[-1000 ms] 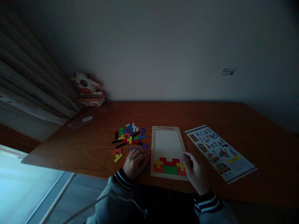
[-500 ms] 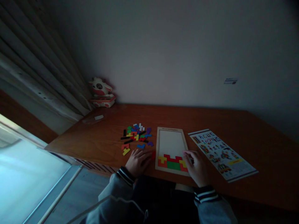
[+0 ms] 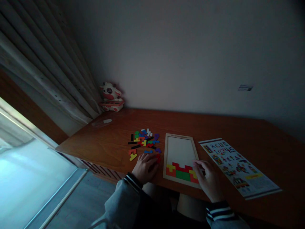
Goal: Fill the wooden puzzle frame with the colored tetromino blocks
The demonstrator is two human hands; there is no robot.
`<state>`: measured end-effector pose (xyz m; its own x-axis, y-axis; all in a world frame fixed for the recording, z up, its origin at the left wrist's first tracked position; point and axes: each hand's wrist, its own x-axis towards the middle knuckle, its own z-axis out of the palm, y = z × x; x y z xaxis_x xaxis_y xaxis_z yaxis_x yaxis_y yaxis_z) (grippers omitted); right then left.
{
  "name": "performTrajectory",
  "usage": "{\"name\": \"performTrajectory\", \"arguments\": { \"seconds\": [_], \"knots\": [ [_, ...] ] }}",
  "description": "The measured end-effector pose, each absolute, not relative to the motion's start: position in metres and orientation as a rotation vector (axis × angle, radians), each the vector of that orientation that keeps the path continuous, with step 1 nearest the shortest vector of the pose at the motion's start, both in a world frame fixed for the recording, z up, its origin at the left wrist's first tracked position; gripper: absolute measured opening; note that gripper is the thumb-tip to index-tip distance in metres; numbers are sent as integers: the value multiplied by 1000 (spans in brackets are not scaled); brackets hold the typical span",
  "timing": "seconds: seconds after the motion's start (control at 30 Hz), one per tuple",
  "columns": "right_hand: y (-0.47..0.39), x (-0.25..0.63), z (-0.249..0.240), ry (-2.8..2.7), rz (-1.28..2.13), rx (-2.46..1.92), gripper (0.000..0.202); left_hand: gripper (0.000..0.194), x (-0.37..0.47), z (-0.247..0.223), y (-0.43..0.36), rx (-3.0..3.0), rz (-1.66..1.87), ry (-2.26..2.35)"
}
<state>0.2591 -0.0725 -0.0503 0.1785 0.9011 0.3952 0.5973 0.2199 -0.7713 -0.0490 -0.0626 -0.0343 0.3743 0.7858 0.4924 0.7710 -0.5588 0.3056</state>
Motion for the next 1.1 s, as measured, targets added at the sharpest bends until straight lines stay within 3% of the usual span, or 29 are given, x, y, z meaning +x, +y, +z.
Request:
{"name": "performTrajectory", "arguments": {
  "seconds": [0.2, 0.37, 0.6, 0.83, 1.1],
  "knots": [
    [-73, 262, -55, -1539, 431, -1502, 41, 25, -58, -45, -59, 2308, 1329, 1702],
    [-73, 265, -58, -1542, 429, -1518, 42, 29, -68, -46, -60, 2180, 1373, 1720],
    [-73, 269, -62, -1537, 451, -1595, 44, 26, -97, -33, -41, 2294, 1205, 1767],
    [-75, 269, -60, -1533, 443, -1622, 46, 27, -83, -9, 39, 2482, 874, 1626],
    [-78, 266, -56, -1518, 421, -1659, 44, 22, -67, -34, 99, 2444, 776, 1670]
  ]
}}
